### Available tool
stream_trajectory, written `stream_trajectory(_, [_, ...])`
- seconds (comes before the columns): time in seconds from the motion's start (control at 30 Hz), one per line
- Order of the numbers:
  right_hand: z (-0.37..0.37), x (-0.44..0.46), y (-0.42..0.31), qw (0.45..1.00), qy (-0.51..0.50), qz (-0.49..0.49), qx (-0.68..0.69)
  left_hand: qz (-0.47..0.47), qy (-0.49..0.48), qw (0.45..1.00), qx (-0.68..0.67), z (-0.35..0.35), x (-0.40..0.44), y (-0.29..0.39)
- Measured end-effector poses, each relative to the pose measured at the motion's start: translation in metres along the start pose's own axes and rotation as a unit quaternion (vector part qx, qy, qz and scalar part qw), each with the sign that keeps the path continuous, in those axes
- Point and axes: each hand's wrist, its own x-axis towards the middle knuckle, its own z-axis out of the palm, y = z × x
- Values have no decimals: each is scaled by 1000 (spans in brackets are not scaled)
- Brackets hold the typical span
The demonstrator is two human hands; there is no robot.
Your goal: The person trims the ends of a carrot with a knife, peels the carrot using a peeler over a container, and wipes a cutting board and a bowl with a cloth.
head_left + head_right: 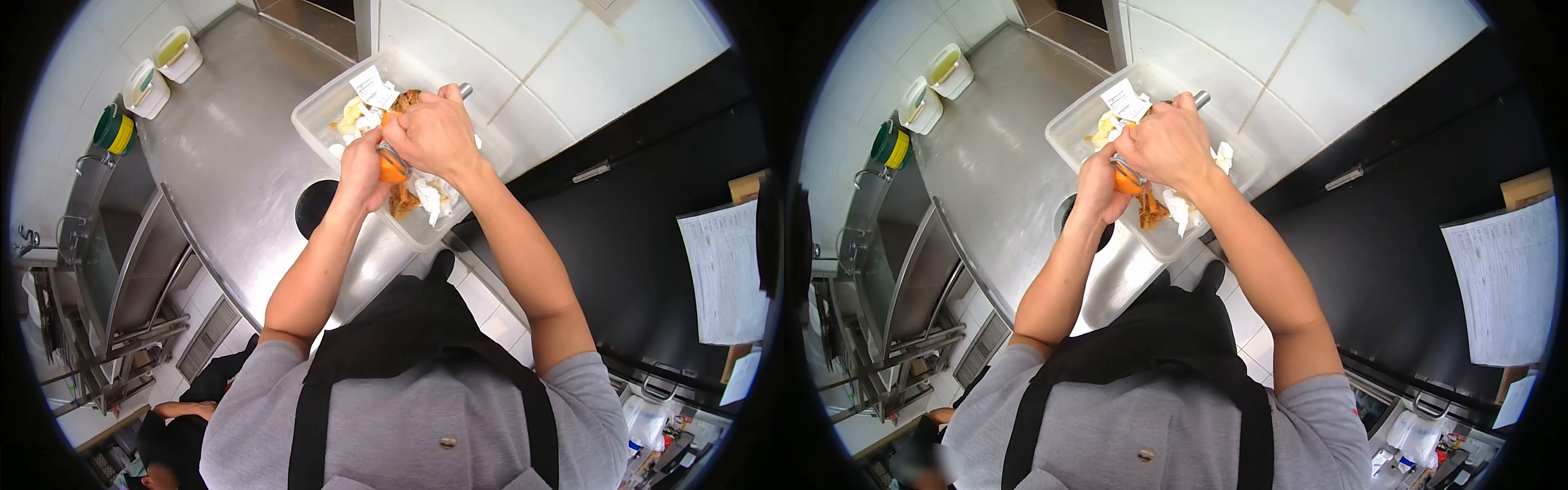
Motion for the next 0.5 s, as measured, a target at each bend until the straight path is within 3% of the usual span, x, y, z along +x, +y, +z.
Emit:
stream_trajectory(0.23, [3,12,42,1000,-28,5,-13,-37,-85,993,67,2,-17,8])
stream_trajectory(0.37, [2,18,54,998,15,-15,-55,-18,-118,988,102,-9,-11,8])
stream_trajectory(0.43, [5,18,58,983,90,41,-152,17,-141,980,138,-13,-8,8])
stream_trajectory(0.5, [2,15,54,982,76,76,-156,29,-128,982,136,-11,-10,10])
